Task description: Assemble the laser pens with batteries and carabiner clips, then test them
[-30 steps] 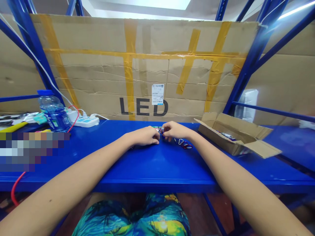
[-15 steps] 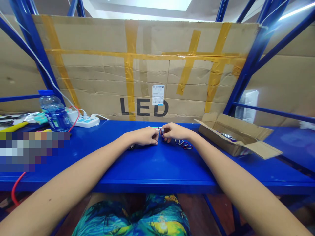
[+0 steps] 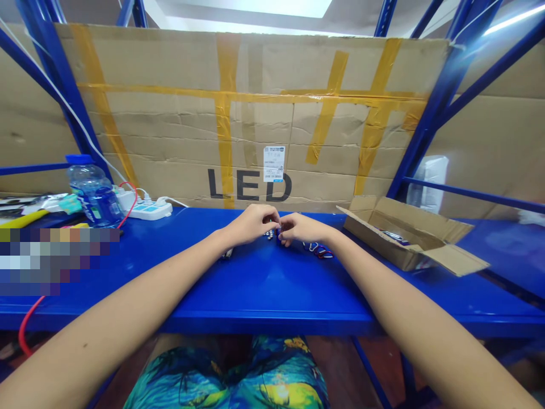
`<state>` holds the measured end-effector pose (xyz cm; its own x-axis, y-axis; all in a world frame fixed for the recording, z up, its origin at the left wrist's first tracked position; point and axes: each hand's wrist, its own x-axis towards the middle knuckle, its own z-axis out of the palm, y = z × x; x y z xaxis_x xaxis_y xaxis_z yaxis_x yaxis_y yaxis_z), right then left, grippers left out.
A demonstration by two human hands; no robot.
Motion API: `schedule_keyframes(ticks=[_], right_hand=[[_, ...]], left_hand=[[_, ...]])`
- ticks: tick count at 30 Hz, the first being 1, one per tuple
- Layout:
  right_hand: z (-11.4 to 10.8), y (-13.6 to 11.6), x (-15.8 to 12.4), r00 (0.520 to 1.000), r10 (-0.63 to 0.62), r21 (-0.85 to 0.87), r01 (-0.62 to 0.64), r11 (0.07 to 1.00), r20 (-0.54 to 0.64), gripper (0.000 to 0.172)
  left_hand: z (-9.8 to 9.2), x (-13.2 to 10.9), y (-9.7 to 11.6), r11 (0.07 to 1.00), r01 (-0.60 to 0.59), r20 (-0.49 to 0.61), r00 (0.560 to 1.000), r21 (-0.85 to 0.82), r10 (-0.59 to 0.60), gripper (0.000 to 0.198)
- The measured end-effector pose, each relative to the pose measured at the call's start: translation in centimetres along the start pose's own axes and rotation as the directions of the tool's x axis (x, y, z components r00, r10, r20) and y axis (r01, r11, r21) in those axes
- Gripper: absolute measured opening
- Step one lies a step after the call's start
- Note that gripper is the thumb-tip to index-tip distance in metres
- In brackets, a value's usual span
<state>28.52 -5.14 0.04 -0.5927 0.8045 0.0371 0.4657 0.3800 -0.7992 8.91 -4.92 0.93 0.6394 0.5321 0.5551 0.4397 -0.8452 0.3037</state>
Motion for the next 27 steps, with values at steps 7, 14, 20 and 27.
schedule_keyframes(ticks=[7, 14, 20, 27], right_hand=[[0.0, 0.2, 0.0, 0.999, -0.039, 0.032, 0.039, 0.999, 0.016, 0.02], [-0.2, 0.3, 0.0, 0.999, -0.037, -0.132, 0.034, 0.991, -0.018, 0.024], [-0.2, -0.3, -0.3, 0.998, -0.064, -0.327, 0.063, 0.943, 0.007, 0.027], [-0.3, 0.2, 0.1, 0.997, -0.079, -0.383, 0.08, 0.92, 0.02, 0.026]], left_hand=[[0.3, -0.3, 0.0, 0.999, -0.031, 0.051, 0.998, 0.015, 0.03, 0.007], [-0.7, -0.4, -0.3, 0.999, -0.011, 0.056, 0.998, 0.051, 0.008, 0.018], [-0.4, -0.7, -1.6, 0.98, -0.012, 0.313, 0.948, 0.2, -0.053, 0.021], [0.6, -0.8, -1.1, 0.957, -0.032, 0.378, 0.922, 0.289, -0.083, 0.022]])
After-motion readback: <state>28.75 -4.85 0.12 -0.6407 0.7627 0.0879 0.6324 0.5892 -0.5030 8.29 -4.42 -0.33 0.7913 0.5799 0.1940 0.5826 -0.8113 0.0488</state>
